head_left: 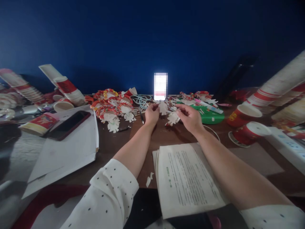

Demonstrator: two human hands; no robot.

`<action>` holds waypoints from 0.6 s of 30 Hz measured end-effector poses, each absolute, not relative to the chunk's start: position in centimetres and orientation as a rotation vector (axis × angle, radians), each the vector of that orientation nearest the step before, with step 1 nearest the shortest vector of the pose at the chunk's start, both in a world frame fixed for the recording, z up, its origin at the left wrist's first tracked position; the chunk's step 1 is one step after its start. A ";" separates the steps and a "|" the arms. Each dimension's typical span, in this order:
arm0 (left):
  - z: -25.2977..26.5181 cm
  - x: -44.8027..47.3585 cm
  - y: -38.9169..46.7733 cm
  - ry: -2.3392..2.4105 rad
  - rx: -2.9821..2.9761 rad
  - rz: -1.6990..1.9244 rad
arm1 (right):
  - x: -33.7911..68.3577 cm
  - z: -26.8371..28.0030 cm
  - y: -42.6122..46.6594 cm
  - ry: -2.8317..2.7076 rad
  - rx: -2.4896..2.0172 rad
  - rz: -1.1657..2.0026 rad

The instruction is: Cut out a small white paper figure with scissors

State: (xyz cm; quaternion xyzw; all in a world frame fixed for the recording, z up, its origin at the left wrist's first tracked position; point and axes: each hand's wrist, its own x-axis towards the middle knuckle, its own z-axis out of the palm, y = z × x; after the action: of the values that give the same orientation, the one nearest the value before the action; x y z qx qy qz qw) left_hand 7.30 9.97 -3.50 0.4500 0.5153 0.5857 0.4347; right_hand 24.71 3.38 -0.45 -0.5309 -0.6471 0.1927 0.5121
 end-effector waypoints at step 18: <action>-2.2 8.6 7.3 0.882 1.166 1.085 | 25.0 -0.4 3.6 -1.508 -1.351 0.203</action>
State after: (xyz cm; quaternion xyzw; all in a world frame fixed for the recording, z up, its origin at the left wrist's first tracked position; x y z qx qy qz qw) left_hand 8.64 7.25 -2.24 0.5058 0.3828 0.4705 0.6135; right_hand 24.99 3.56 -0.38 -0.5647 -0.6305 0.0847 0.5257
